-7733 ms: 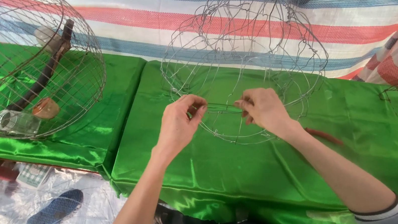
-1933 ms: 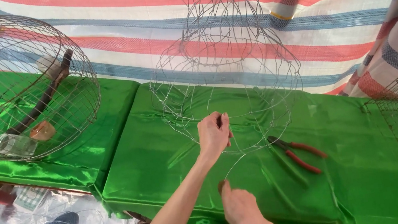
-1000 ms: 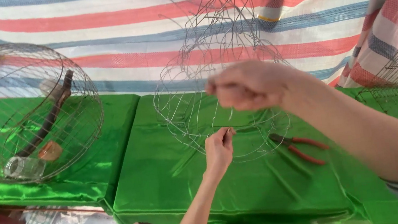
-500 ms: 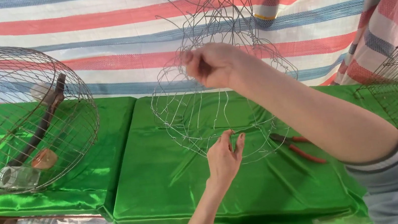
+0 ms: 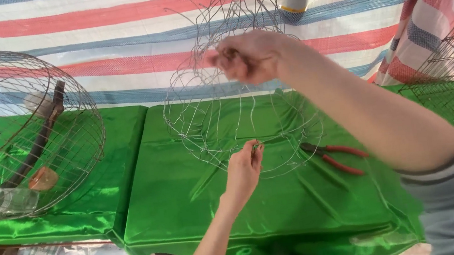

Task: Assembling a wire cage by weaving and twisting metal wires together using hands and pliers.

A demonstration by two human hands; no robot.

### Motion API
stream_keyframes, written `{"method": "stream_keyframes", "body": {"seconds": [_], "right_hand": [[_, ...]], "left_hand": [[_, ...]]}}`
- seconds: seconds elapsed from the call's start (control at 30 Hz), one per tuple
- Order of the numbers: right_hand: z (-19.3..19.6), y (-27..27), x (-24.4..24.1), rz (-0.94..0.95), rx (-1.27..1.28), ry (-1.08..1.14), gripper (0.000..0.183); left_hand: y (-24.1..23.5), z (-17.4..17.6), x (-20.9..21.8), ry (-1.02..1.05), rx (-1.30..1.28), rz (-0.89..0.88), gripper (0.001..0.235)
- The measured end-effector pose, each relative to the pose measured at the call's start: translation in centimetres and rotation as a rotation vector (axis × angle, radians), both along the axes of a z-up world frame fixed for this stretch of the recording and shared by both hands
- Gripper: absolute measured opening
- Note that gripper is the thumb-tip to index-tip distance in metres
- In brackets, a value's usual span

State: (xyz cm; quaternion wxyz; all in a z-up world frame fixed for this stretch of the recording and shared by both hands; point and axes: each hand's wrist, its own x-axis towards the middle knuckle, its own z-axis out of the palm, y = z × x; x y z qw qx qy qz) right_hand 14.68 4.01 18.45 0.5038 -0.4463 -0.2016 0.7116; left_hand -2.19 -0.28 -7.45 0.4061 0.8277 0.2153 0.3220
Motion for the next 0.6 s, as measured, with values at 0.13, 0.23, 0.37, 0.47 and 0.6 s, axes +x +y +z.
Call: {"method": "stream_keyframes", "body": {"seconds": [0.13,0.23,0.37,0.47,0.6], "right_hand": [[2.9,-4.4,0.5,0.160,-0.068,-0.553,0.034],[5.2,-5.4,1.3,0.223,-0.063,-0.817,0.033],[7.2,-7.2,-0.1,0.279,-0.153,-1.127,0.038],[9.3,-8.0,-2.0,0.312,-0.182,-1.373,0.041],[9.8,-8.0,-2.9,0.391,-0.231,-1.564,0.039]], "left_hand": [[-0.7,5.2,-4.3,0.295,-0.431,-0.237,0.064],[-1.1,4.5,-6.8,0.160,-0.343,-0.346,0.072],[-4.3,-0.3,-7.1,0.171,-0.186,-0.060,0.043],[-5.0,-3.0,-5.2,0.233,-0.126,0.002,0.055],[-4.9,-6.0,-3.3,0.145,-0.056,0.014,0.038]]}}
